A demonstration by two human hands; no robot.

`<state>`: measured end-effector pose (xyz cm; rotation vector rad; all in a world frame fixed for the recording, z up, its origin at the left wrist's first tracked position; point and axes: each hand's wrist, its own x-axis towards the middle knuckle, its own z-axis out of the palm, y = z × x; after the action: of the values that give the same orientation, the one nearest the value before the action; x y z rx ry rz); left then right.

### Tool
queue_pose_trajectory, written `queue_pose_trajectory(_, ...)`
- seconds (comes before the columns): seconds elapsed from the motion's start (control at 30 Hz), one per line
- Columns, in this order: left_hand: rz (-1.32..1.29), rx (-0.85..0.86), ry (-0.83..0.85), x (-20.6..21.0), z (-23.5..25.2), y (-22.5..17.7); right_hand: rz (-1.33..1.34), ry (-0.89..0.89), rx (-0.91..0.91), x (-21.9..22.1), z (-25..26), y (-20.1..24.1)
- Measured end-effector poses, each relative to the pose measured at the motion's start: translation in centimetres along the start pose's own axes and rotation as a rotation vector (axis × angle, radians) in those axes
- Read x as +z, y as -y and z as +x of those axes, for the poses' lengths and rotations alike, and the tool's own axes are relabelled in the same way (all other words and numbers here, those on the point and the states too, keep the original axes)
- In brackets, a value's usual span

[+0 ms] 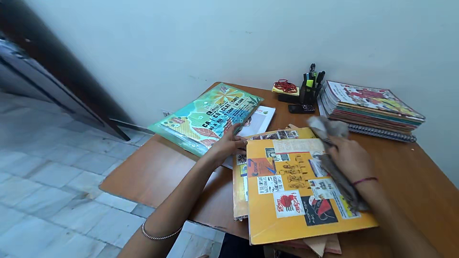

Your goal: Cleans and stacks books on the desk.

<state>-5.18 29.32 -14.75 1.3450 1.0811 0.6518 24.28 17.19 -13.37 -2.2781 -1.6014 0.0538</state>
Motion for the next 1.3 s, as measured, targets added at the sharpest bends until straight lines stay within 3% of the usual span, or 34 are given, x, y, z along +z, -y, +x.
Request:
queue_pose_trajectory(0.1,0.008,-0.004,0.002,0.1,0.0,-0.2,-0.045,-0.061,0.143,-0.7,-1.5,-2.2)
queue_pose_trajectory(0.2,0.042,-0.019,-0.017,0.4,-0.4,-0.5,-0.064,-0.094,0.105,-0.4,-3.9,0.1)
queue_pose_trajectory(0.3,0.036,-0.025,-0.021,0.2,0.0,-0.2,-0.019,-0.097,-0.112,1.0,-7.1,4.7)
queue_pose_trajectory(0.43,0.087,0.002,-0.040,0.2,-0.1,-0.1,0.095,-0.229,-0.526,3.5,-11.7,10.2)
queue_pose_trajectory(0.53,0.146,-0.003,-0.058,0.5,-0.3,-0.4,0.155,-0.196,-0.612,3.1,-13.0,10.7)
queue_pose_trajectory(0.63,0.094,-0.049,-0.059,0.4,-0.1,-0.7,0.168,-0.247,-0.494,2.9,-12.3,7.2)
queue_pose_trajectory(0.73,0.139,-0.075,-0.017,0.1,0.2,-1.3,0.075,-0.317,-0.283,1.5,-11.3,0.7)
queue_pose_trajectory(0.9,0.504,-0.070,0.148,0.3,2.1,-4.5,0.055,-0.192,0.147,-3.1,-12.7,-10.8)
queue_pose_trajectory(1.0,0.729,-0.036,0.296,1.9,4.1,-6.4,0.043,-0.201,0.326,-2.7,-14.2,-15.4)
queue_pose_trajectory(1.13,0.974,0.039,0.566,5.6,6.7,-8.4,0.047,-0.337,0.332,-0.5,-15.3,-17.3)
queue_pose_trajectory(1.23,0.979,0.063,0.794,8.3,7.5,-9.3,0.067,-0.365,0.342,-0.5,-15.3,-17.0)
queue_pose_trajectory(1.3,0.965,0.081,0.833,9.6,7.5,-10.4,0.076,-0.386,0.338,-0.4,-15.3,-16.9)
